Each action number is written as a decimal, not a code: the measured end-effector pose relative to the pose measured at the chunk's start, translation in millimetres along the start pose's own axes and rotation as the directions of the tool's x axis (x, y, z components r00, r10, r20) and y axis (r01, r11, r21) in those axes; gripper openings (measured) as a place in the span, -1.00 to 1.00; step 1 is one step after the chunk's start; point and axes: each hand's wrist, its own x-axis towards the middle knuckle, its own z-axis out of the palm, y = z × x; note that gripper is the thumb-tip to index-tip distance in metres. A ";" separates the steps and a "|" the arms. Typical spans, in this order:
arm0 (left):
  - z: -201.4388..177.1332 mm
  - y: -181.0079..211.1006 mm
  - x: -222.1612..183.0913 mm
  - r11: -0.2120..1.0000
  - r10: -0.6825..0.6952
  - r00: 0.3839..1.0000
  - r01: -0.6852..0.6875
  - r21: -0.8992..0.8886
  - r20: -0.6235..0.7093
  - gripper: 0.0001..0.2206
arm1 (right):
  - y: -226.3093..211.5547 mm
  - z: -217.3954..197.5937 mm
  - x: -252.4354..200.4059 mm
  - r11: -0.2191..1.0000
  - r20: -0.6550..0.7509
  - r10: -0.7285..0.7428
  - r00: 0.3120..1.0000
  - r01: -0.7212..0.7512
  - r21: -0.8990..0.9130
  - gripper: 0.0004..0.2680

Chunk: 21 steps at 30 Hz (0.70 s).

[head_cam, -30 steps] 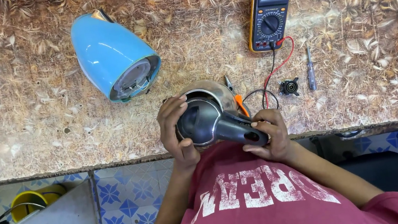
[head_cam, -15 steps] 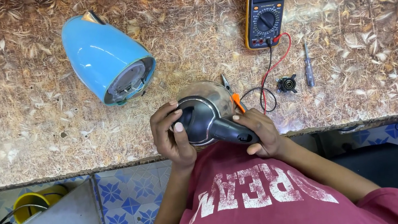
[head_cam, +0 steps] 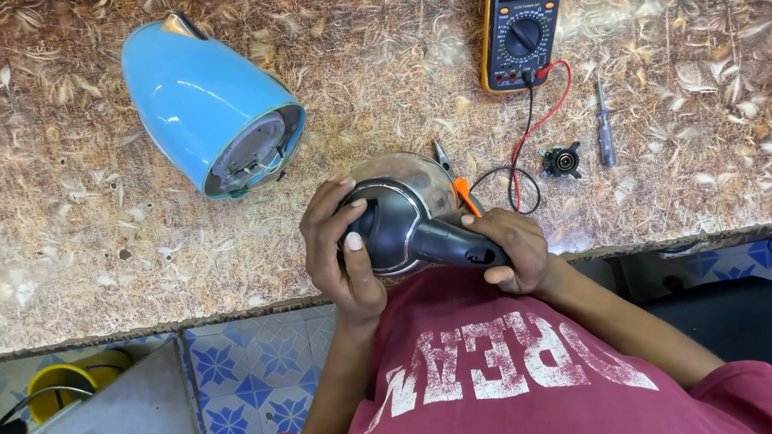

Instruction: Reassembling the heating element, base plate, and handle of an electric kettle using manual tools.

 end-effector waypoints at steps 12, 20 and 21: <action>2.2 -7.4 -4.6 0.996 0.033 0.999 -0.034 0.080 0.013 -0.66 | 27.7 11.9 -10.3 0.994 -0.099 -0.101 0.990 0.104 0.030 -0.53; 2.1 -15.6 28.7 0.993 -0.066 0.996 0.060 0.103 0.064 -0.58 | 15.9 -12.7 81.3 0.962 0.043 0.255 0.966 -0.258 0.090 -0.56; 2.4 -18.0 33.3 0.989 -0.069 0.995 0.060 0.132 0.069 -0.56 | 16.3 -15.9 95.8 0.930 0.090 0.322 0.942 -0.333 0.154 -0.58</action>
